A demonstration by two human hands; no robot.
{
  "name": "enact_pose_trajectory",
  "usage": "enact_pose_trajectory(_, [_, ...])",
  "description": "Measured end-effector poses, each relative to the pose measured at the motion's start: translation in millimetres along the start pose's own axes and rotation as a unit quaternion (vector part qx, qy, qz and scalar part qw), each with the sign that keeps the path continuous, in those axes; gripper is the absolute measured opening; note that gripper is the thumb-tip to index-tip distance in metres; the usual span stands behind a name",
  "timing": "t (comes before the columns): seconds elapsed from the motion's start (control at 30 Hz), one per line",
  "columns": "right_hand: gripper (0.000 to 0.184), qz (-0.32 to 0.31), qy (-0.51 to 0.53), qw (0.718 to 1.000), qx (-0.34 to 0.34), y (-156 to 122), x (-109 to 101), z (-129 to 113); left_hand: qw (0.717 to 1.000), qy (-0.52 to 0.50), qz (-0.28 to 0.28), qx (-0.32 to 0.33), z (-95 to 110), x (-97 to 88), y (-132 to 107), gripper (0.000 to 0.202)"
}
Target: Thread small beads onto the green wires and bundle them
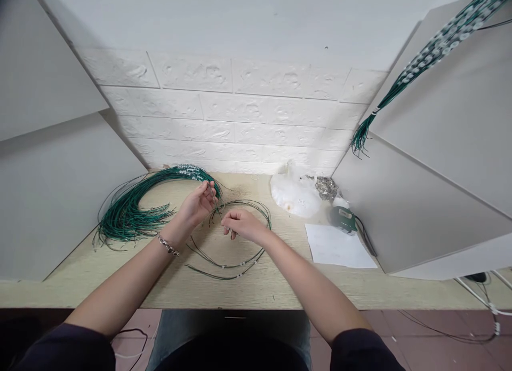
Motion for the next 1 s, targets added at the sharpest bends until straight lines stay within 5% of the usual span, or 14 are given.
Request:
enact_pose_trajectory(0.23, [0.025, 0.066, 0.079, 0.994, -0.029, 1, -7, 0, 0.996, 0.059, -0.032, -0.062, -11, 11.6, -7, 0.031])
enact_pose_trajectory(0.33, [0.028, 0.112, 0.118, 0.984, -0.069, 2, -13, 0, 0.989, 0.085, -0.049, -0.109, -23, 18.0, -14, 0.025])
enact_pose_trajectory(0.43, [0.027, 0.171, 0.147, 0.967, -0.122, 0, -20, -3, 0.984, 0.052, -0.106, -0.131, -34, 23.3, -20, 0.015])
enact_pose_trajectory(0.57, [0.025, 0.222, 0.149, 0.952, -0.149, -4, -25, -10, 0.971, 0.093, -0.179, -0.13, -46, 25.9, -23, 0.04])
enact_pose_trajectory(0.67, [0.025, 0.244, 0.115, 0.953, -0.137, -8, -28, -17, 0.946, 0.23, -0.21, -0.093, -49, 28.3, -23, 0.041])
enact_pose_trajectory(0.83, [0.025, 0.221, -0.004, 0.966, -0.135, -15, -28, -26, 0.877, 0.419, -0.233, 0.015, -41, 37.4, -28, 0.014])
enact_pose_trajectory(1.0, [0.026, 0.22, -0.251, 0.932, -0.145, -22, -18, -30, 0.865, 0.463, -0.19, 0.032, -36, 37.2, -29, 0.012])
Point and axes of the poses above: each hand's wrist, its own y-axis towards the middle knuckle, its own x-axis out of the palm, z = x × y, the point moved 3 cm from there along y, towards the middle knuckle, and after that the axes turned 7 degrees about -z, right-handed, at the moved point
